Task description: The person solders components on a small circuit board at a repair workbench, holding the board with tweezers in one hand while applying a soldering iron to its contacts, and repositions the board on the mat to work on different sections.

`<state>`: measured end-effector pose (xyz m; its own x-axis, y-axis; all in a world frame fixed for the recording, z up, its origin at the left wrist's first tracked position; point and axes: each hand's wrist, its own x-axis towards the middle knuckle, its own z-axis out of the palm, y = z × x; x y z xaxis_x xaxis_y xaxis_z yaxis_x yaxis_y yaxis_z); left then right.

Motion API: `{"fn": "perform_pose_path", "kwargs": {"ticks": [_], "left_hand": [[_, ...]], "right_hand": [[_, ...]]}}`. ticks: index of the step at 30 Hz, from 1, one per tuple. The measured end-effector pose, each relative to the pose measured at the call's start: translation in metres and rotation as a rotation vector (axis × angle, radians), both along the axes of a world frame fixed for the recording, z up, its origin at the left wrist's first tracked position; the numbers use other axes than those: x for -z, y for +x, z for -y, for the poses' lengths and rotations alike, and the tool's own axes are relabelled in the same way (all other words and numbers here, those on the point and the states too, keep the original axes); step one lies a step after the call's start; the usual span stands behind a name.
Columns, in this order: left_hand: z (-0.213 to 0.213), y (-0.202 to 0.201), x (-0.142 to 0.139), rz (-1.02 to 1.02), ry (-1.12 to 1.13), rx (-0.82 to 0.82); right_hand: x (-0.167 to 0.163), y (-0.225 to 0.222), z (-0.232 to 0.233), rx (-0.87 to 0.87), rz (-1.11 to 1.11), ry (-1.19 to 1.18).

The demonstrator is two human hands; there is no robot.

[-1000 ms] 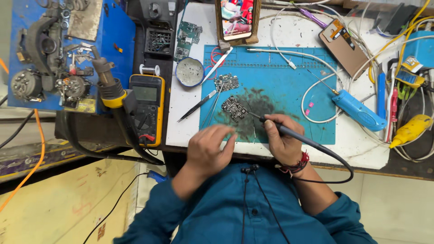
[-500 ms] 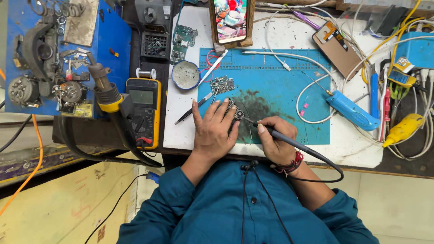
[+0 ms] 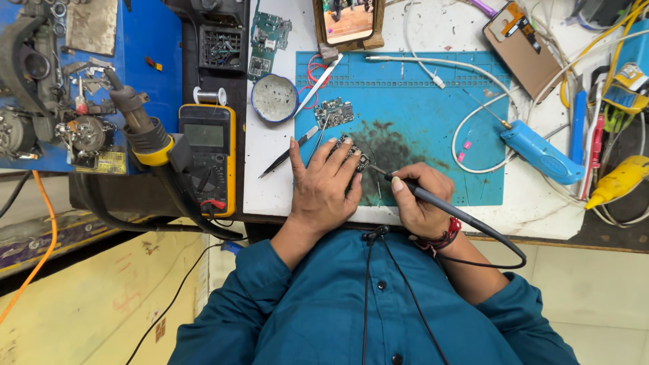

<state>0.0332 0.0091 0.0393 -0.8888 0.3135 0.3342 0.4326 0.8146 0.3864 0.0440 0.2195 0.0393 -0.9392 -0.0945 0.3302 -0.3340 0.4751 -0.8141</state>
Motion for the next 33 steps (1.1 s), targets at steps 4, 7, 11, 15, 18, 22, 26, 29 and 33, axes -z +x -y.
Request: {"fn": "perform_pose_path", "kwargs": {"ticks": [4,7,11,15,18,22,26,29,33], "left_hand": [[0.0004,-0.0015,0.0026,0.016,0.008,0.000],[0.0008,-0.0012,0.0040,0.016,0.003,0.000],[0.0006,-0.0016,0.0046,0.012,0.001,-0.006],[0.0010,-0.0012,0.0050,0.013,-0.006,-0.006],[0.0011,-0.0004,0.0059,0.014,-0.007,-0.004],[0.0009,-0.0015,0.0063,0.016,-0.008,-0.007],[0.0021,-0.0019,0.0066,0.019,-0.008,-0.004],[0.0020,-0.0016,0.0065,0.022,-0.003,-0.001],[0.0022,-0.0017,0.0077,0.025,0.000,-0.001]], "right_hand": [[0.0008,-0.0026,0.0006,-0.021,0.007,0.003],[0.0014,-0.0036,0.0020,-0.039,0.018,0.008],[0.0012,-0.0041,0.0030,-0.035,0.018,0.022],[0.0019,-0.0042,0.0029,-0.028,0.023,0.017],[0.0031,-0.0036,0.0025,-0.025,0.031,0.012],[0.0030,-0.0042,0.0028,-0.029,0.025,0.001],[0.0025,-0.0041,0.0034,-0.031,0.013,0.020],[0.0031,-0.0047,0.0030,-0.034,0.007,0.018],[0.0039,-0.0043,0.0031,-0.033,0.022,0.014]]}}
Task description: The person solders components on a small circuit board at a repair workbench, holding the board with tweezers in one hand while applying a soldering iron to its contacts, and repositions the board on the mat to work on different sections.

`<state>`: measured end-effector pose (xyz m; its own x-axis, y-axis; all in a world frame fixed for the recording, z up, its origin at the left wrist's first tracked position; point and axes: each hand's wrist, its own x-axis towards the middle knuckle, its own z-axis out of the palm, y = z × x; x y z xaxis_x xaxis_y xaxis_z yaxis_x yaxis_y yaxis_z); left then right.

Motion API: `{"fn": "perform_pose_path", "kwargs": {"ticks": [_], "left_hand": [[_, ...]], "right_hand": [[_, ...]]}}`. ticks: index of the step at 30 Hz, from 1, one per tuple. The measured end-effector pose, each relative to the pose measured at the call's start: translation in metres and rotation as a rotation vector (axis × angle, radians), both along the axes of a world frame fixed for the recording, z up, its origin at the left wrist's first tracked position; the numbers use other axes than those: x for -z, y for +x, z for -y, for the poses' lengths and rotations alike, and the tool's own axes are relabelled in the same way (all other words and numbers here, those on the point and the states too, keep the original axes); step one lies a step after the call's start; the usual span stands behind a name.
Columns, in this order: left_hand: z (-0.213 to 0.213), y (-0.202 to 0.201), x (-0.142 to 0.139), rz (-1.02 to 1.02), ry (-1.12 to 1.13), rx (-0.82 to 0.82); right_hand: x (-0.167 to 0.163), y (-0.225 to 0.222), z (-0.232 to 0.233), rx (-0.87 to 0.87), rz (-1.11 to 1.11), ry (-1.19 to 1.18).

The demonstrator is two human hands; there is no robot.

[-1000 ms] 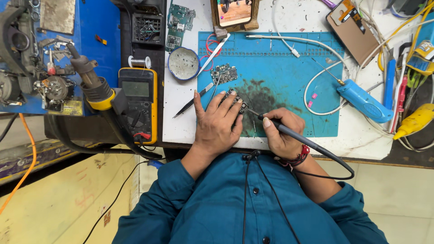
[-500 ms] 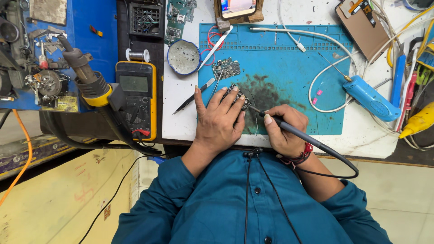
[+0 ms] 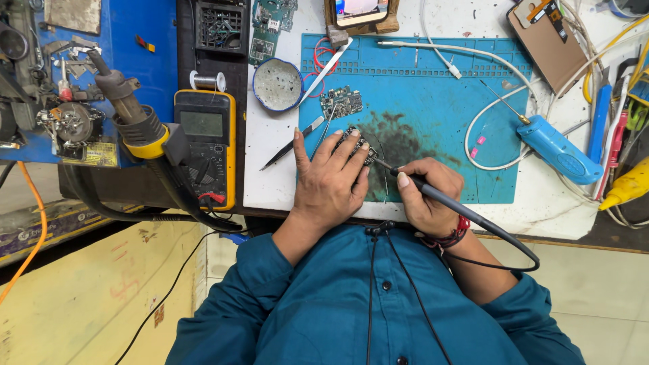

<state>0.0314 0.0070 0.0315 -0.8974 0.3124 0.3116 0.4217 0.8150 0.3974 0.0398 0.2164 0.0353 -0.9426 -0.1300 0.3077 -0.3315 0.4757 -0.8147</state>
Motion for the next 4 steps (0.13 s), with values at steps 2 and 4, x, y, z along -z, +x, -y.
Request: {"fn": "perform_pose_path", "kwargs": {"ticks": [2,4], "left_hand": [[0.0003,0.0008,0.0005,0.001,-0.001,-0.001],[0.0001,-0.0002,0.0004,-0.008,-0.001,-0.002]], "right_hand": [[0.0003,-0.0005,0.0002,0.001,-0.007,-0.014],[-0.0005,-0.0010,0.0008,0.002,0.011,-0.005]]}}
